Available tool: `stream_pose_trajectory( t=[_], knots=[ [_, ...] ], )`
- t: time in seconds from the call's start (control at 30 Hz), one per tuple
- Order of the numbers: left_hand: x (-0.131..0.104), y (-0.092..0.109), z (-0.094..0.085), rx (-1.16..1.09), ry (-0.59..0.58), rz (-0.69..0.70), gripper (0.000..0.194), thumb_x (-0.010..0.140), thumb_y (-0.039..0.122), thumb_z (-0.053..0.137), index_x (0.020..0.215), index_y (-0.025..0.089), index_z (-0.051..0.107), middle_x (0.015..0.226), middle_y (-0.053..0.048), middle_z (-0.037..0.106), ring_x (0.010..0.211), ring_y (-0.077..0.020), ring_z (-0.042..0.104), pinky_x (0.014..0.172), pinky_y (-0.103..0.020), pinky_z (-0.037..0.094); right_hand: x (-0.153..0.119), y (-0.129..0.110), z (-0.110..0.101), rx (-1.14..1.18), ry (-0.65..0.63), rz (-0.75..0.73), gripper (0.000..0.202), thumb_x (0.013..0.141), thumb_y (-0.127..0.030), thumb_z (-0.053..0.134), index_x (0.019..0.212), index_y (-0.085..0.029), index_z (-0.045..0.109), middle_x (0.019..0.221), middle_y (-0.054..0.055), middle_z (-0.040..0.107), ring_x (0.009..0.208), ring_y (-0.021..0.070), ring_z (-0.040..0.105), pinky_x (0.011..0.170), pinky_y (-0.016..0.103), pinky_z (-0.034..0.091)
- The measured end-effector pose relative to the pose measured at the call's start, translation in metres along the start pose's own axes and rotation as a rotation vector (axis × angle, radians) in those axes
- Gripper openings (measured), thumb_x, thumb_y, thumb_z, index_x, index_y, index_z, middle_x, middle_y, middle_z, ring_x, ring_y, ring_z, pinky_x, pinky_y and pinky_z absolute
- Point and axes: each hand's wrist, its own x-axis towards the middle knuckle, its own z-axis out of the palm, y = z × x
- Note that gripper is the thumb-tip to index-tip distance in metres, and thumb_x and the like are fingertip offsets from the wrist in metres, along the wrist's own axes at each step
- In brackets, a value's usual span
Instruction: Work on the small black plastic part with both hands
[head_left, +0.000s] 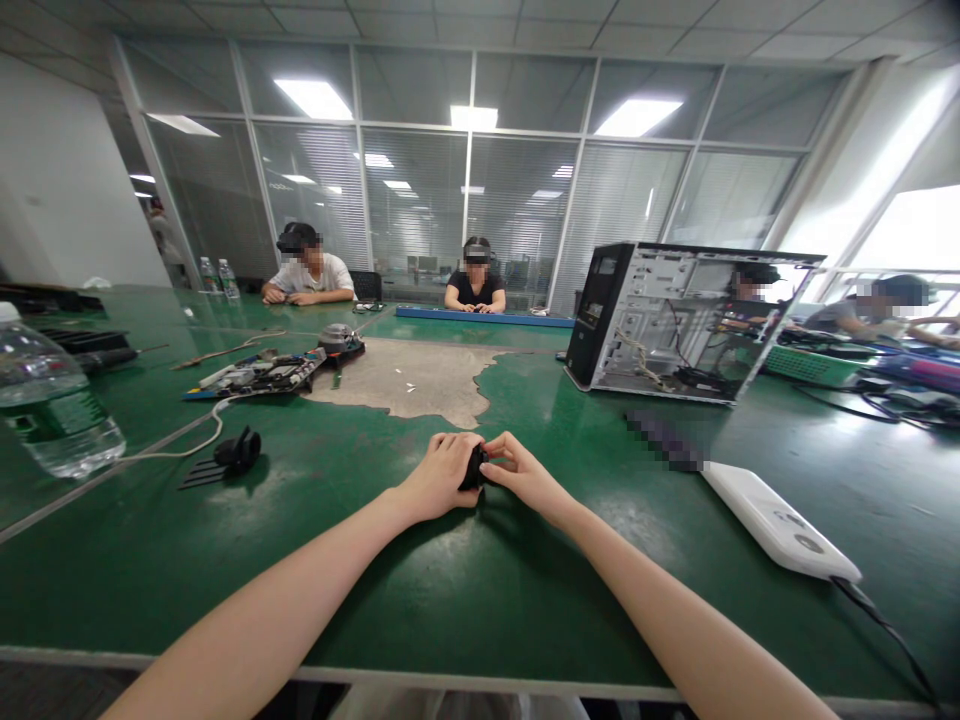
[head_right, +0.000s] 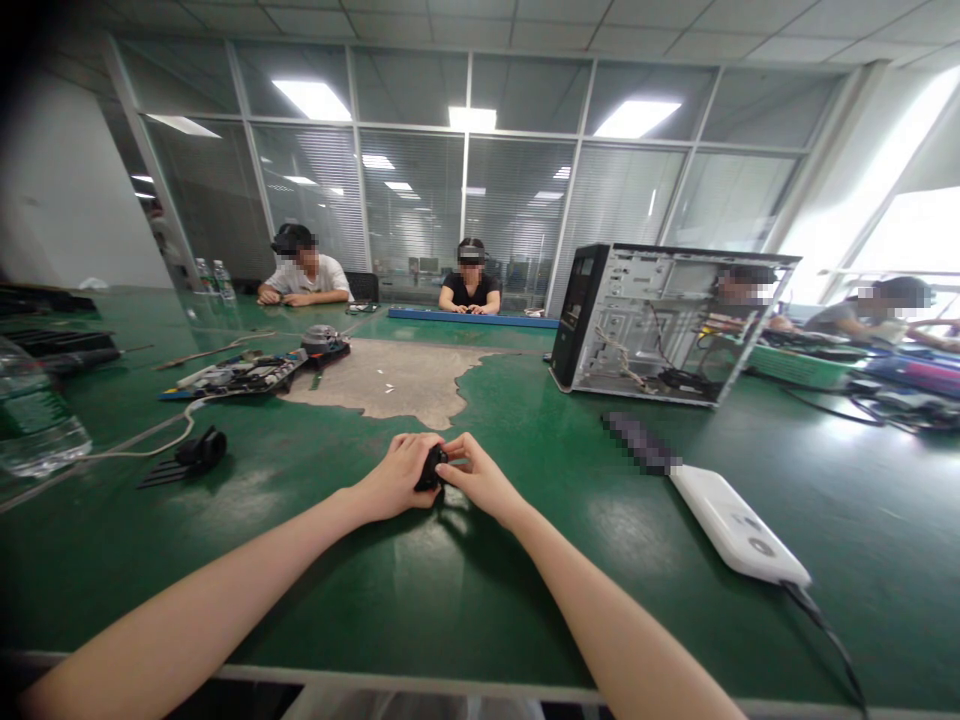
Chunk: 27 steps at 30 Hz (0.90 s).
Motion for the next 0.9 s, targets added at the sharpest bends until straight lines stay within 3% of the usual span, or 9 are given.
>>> stream_pose_trajectory(
  t=[0.27,0.47,0.67,0.9],
  knots=[
    [0.0005,0.0012,-0.0013,0.014,-0.011,-0.003,0.058,0.063,0.020,0.060,0.114,0.018,0.033,0.111,-0.008,0.049,0.101,-0.0245,0.045,0.089,-0.038,0.029,0.0012,0.0048,-0.0027,-0.017,0.019,0.128,0.037,0.067,-0.034,0.064,0.096,-0.020,0.044,0.096,0.004,0.052,0.083,0.0152,0.055,0.080,0.036,0.043],
    [0.0001,0.0012,-0.0015,0.007,-0.015,-0.004,0.057,0.062,0.020,0.059,0.113,0.018,0.034,0.109,-0.008,0.049,0.101,-0.0246,0.045,0.088,-0.039,0.029,-0.0002,0.0003,-0.0014,0.024,-0.061,0.051,0.038,0.061,-0.029,0.070,0.086,-0.021,0.042,0.091,0.001,0.053,0.085,0.0160,0.055,0.077,0.034,0.045],
    [0.0007,0.0006,-0.0004,0.018,-0.009,0.002,0.057,0.063,0.021,0.059,0.114,0.017,0.034,0.110,-0.009,0.049,0.102,-0.0249,0.045,0.089,-0.039,0.029,-0.0018,-0.0048,0.0013,0.011,-0.009,0.033,0.028,0.069,-0.037,0.062,0.082,-0.020,0.044,0.091,0.001,0.051,0.080,0.0131,0.054,0.076,0.032,0.044],
    [0.0002,0.0002,-0.0003,0.012,-0.009,-0.006,0.058,0.063,0.021,0.060,0.114,0.018,0.033,0.110,-0.008,0.049,0.102,-0.0244,0.045,0.089,-0.038,0.029,0.0017,0.0033,-0.0003,-0.021,0.048,0.072,0.036,0.066,-0.038,0.065,0.090,-0.020,0.045,0.093,0.002,0.053,0.084,0.0151,0.054,0.080,0.035,0.043]
  ],
)
